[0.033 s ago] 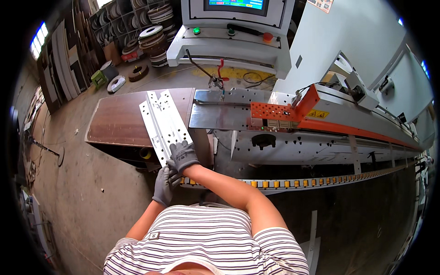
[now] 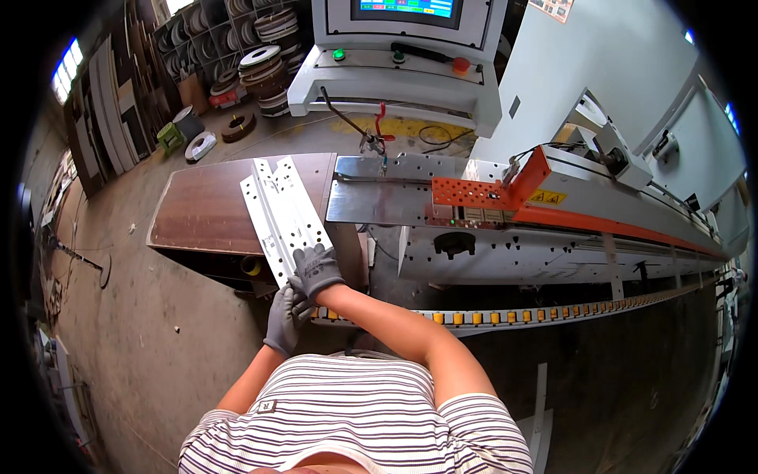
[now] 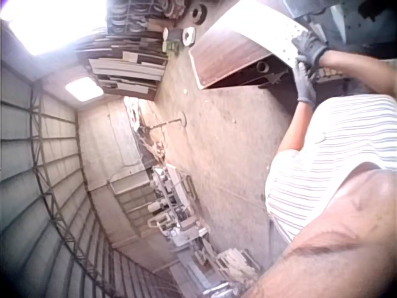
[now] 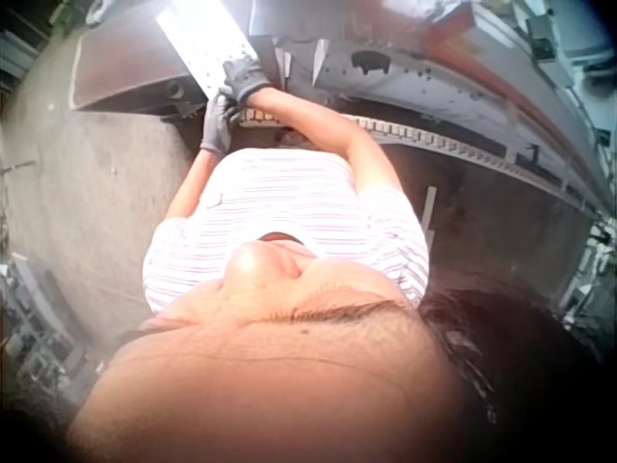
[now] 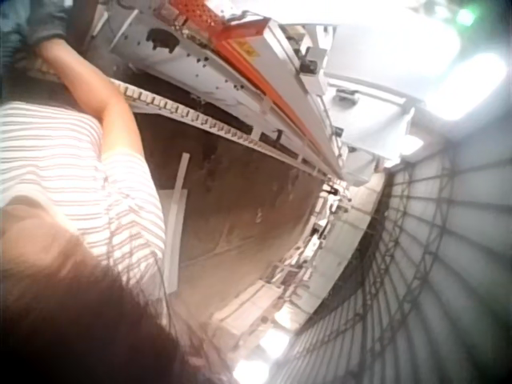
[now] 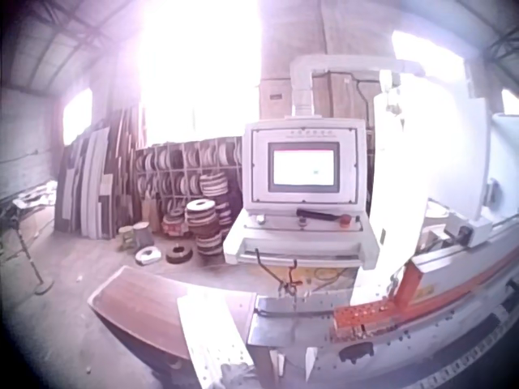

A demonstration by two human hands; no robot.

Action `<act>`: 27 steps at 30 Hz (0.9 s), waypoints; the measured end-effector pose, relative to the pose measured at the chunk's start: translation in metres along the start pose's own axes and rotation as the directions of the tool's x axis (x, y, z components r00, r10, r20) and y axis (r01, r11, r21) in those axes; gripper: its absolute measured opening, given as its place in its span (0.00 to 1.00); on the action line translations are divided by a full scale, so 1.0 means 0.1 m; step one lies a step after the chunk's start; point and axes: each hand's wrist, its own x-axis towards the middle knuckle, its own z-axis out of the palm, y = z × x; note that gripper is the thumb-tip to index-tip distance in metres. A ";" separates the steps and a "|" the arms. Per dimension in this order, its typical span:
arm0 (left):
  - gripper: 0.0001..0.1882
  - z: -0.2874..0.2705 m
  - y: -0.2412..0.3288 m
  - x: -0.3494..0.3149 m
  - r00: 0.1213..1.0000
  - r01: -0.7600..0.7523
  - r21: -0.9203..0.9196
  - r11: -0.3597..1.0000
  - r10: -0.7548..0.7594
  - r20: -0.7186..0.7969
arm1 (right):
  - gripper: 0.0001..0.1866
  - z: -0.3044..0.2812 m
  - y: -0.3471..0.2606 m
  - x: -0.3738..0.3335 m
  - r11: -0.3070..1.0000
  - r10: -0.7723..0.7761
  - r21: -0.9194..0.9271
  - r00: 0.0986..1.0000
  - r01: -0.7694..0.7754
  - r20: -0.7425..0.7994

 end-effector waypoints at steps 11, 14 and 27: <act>0.21 0.17 0.22 0.05 0.984 0.179 -0.276 0.944 -0.166 0.071 | 0.21 -0.02 0.10 -0.06 0.947 0.135 0.283 0.987 -0.154 0.085; 0.21 0.20 0.24 0.04 0.983 0.155 -0.354 0.922 -0.107 0.149 | 0.19 -0.10 0.06 -0.08 0.862 0.199 0.451 0.972 -0.233 0.122; 0.22 0.41 0.20 0.10 0.995 0.006 -0.433 0.902 0.039 0.094 | 0.13 -0.03 0.26 -0.09 0.817 0.239 0.570 0.953 -0.094 -0.185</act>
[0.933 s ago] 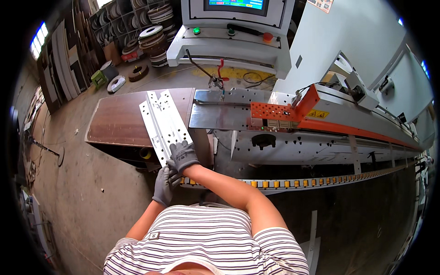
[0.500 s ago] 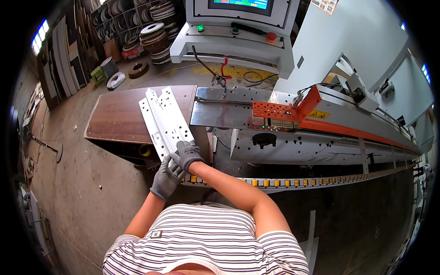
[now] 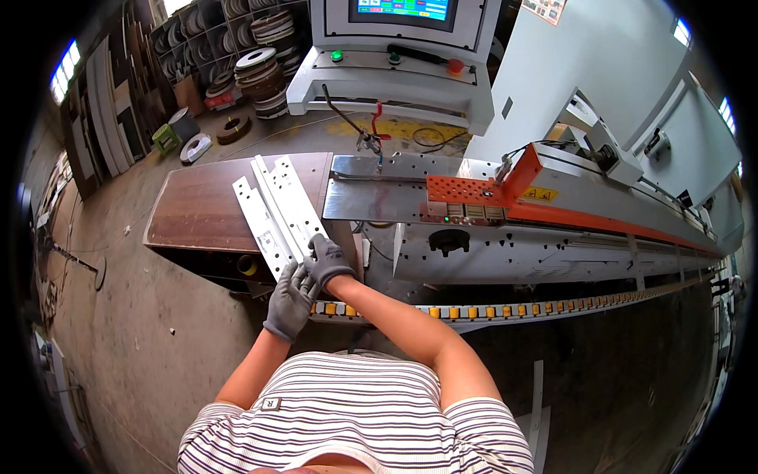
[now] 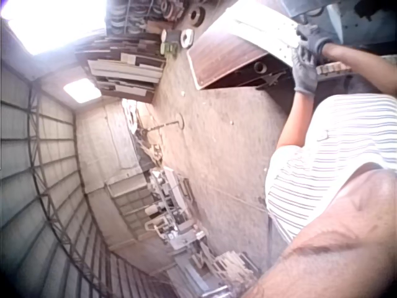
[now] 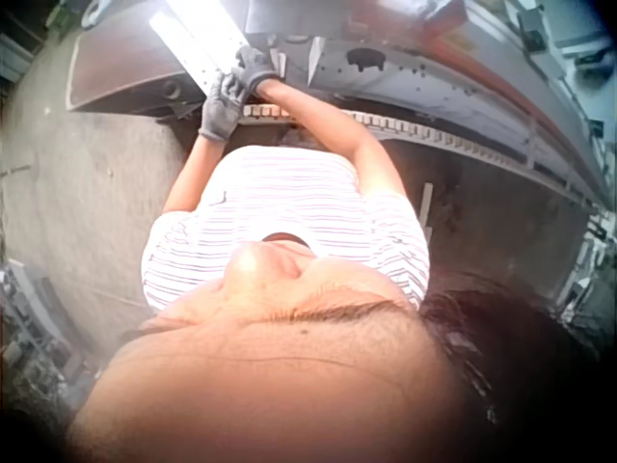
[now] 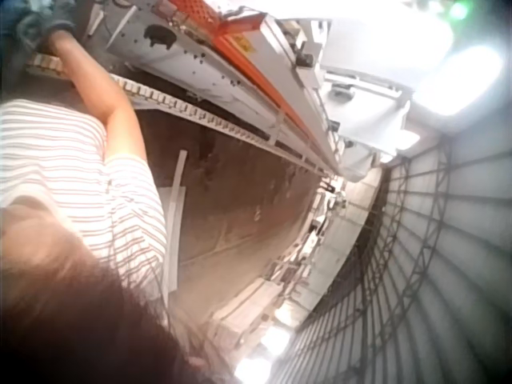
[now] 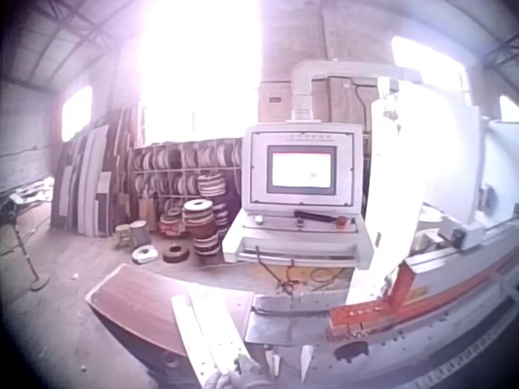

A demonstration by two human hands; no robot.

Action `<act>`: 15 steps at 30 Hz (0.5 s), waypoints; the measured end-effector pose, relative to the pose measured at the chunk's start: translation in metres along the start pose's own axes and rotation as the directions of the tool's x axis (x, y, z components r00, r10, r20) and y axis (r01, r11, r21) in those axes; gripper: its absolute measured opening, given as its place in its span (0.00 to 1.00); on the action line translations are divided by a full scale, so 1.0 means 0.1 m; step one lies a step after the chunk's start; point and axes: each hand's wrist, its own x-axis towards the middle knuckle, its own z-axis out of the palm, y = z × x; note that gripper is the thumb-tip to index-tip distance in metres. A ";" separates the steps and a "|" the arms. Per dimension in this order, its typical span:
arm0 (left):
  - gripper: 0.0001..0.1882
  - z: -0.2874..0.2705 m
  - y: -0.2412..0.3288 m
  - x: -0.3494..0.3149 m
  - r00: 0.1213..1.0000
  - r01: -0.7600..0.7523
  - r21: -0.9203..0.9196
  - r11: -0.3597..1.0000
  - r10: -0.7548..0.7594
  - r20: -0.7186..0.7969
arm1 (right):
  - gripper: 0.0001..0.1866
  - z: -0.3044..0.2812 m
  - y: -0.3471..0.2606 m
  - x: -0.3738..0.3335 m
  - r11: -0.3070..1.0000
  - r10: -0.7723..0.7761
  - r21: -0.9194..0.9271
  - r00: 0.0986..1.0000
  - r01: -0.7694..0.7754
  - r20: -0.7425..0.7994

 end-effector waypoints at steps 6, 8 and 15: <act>0.25 -0.12 -0.07 0.01 0.984 0.092 0.121 0.988 -0.072 -0.164 | 0.09 -0.38 -0.03 -0.07 0.972 0.184 0.161 0.982 -0.174 -0.049; 0.25 -0.06 -0.07 0.01 0.967 0.174 0.085 0.981 -0.154 -0.204 | 0.10 -0.55 -0.12 -0.16 0.933 0.269 0.242 0.963 -0.268 0.033; 0.20 -0.03 -0.16 0.25 0.960 0.192 0.128 0.973 -0.159 -0.231 | 0.27 -0.12 0.30 -0.22 0.999 0.022 -0.040 1.000 -0.022 0.012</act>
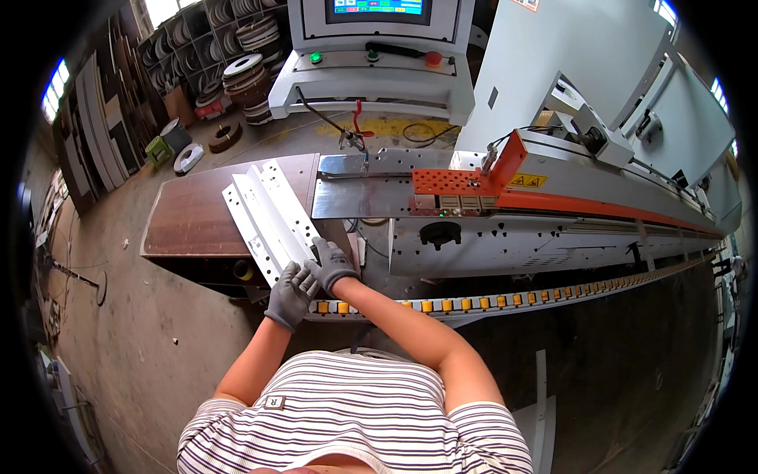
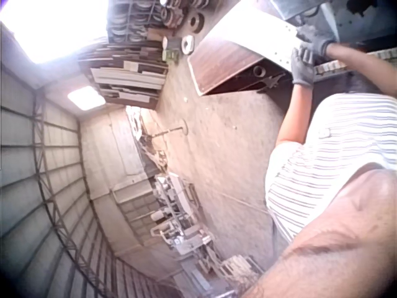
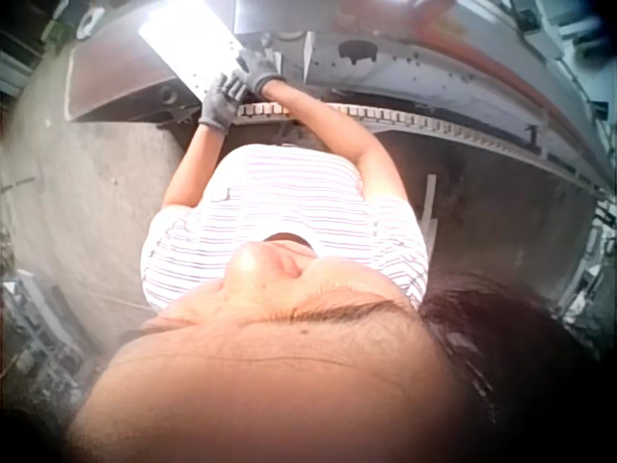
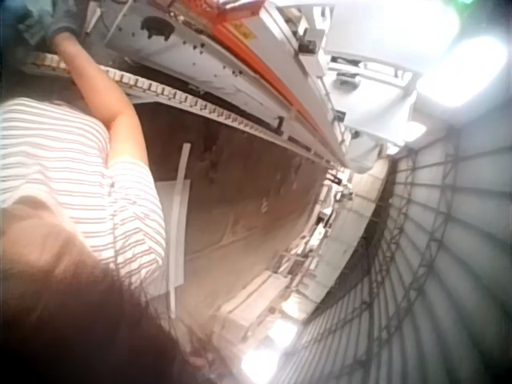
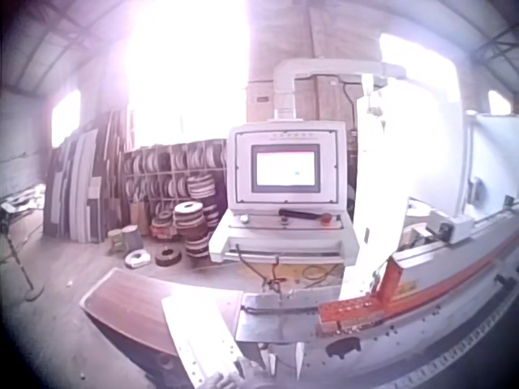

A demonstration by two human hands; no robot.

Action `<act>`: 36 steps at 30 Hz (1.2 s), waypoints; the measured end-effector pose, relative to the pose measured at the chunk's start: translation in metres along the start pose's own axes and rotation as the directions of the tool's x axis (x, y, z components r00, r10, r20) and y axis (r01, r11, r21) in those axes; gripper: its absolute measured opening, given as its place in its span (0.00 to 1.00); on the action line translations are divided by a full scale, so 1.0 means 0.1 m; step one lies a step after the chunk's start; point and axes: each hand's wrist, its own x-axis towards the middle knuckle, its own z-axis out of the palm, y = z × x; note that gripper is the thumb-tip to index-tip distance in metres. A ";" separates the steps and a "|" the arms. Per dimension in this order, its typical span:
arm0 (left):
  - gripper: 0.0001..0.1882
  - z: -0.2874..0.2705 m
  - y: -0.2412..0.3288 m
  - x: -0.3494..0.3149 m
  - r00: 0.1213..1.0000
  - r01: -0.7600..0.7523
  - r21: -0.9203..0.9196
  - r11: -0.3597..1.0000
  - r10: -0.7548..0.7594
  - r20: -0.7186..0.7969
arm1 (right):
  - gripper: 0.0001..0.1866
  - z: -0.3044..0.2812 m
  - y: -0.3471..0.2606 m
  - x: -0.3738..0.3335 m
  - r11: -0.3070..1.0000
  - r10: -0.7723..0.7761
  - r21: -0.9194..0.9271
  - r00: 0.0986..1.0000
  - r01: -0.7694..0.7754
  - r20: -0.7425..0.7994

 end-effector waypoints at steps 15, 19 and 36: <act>0.20 0.11 0.04 -0.15 0.990 -0.037 0.154 0.987 0.015 0.140 | 0.26 -0.38 -0.55 -0.08 0.987 0.146 -0.072 0.989 -0.146 -0.010; 0.30 0.27 0.17 0.21 0.956 0.106 -0.052 0.993 -0.088 0.279 | 0.23 -0.61 -0.45 -0.60 0.882 -0.297 -0.397 0.953 0.252 -0.054; 0.26 1.24 -1.85 0.80 0.674 0.494 0.337 0.801 -0.598 0.434 | 0.38 -1.51 0.43 -2.62 0.924 0.345 -0.063 0.893 -0.377 -0.288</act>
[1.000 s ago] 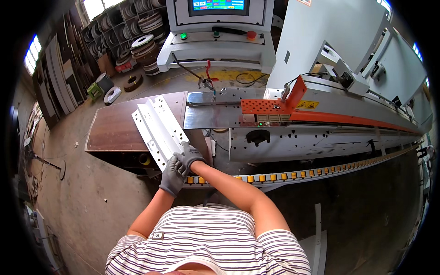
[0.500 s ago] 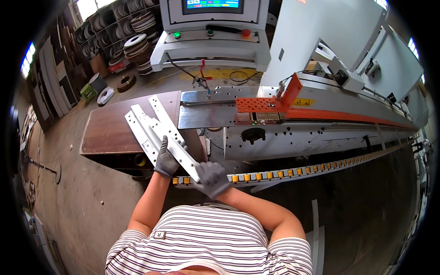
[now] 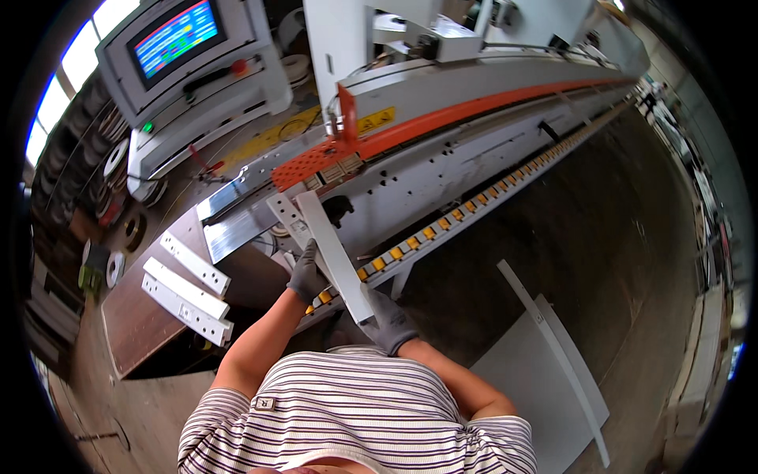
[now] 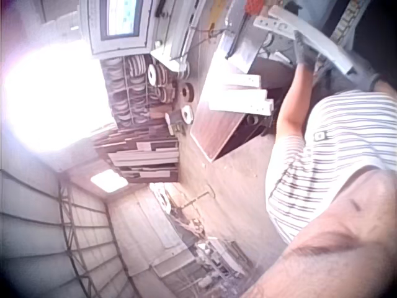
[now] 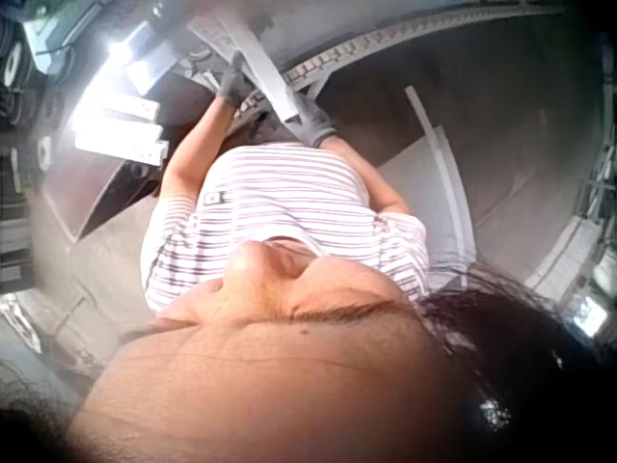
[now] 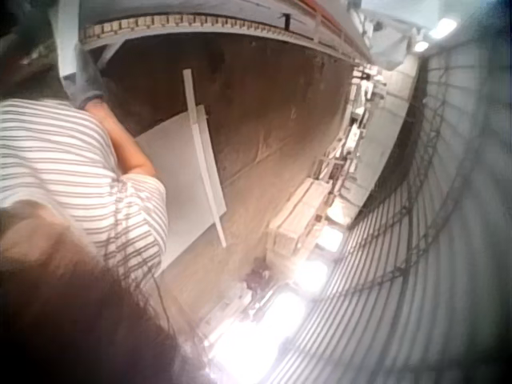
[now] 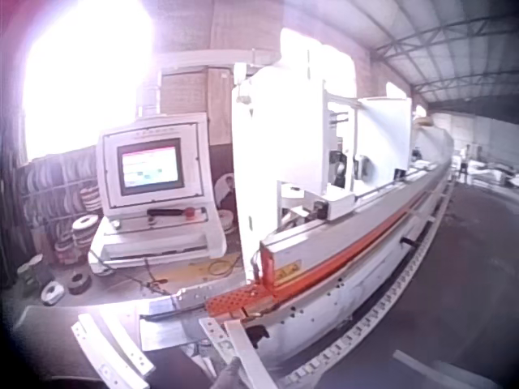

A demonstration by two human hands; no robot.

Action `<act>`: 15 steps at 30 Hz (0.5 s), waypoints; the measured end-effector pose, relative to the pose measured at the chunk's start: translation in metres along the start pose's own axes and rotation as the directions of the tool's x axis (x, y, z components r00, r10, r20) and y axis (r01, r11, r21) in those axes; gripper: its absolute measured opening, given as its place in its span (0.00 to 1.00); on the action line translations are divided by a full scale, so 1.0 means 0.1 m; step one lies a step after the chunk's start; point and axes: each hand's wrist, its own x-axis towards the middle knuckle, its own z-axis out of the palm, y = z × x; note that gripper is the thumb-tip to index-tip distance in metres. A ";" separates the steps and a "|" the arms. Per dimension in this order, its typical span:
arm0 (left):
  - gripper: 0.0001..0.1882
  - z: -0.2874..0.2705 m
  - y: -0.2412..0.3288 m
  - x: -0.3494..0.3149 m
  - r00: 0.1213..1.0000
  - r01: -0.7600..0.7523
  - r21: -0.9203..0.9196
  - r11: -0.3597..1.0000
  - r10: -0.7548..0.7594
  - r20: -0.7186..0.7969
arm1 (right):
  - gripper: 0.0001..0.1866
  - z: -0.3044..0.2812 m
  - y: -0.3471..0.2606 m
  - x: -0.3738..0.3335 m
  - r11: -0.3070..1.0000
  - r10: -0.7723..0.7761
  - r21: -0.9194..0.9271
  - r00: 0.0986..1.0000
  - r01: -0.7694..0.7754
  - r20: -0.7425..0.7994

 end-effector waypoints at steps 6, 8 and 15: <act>0.21 0.31 -0.41 0.70 0.999 0.038 0.263 0.964 -0.037 -0.012 | 0.36 -0.10 0.17 -0.02 0.983 -0.003 -0.182 0.989 -0.024 -0.146; 0.21 0.42 -0.40 0.80 0.999 -0.011 0.342 0.940 0.023 -0.030 | 0.36 -0.06 0.33 0.03 0.991 0.011 -0.127 0.956 -0.050 -0.294; 0.25 0.52 -0.33 0.98 0.972 -0.167 0.151 0.974 0.188 -0.137 | 0.33 -0.45 0.53 -0.28 0.967 0.253 0.098 0.845 -0.235 -0.471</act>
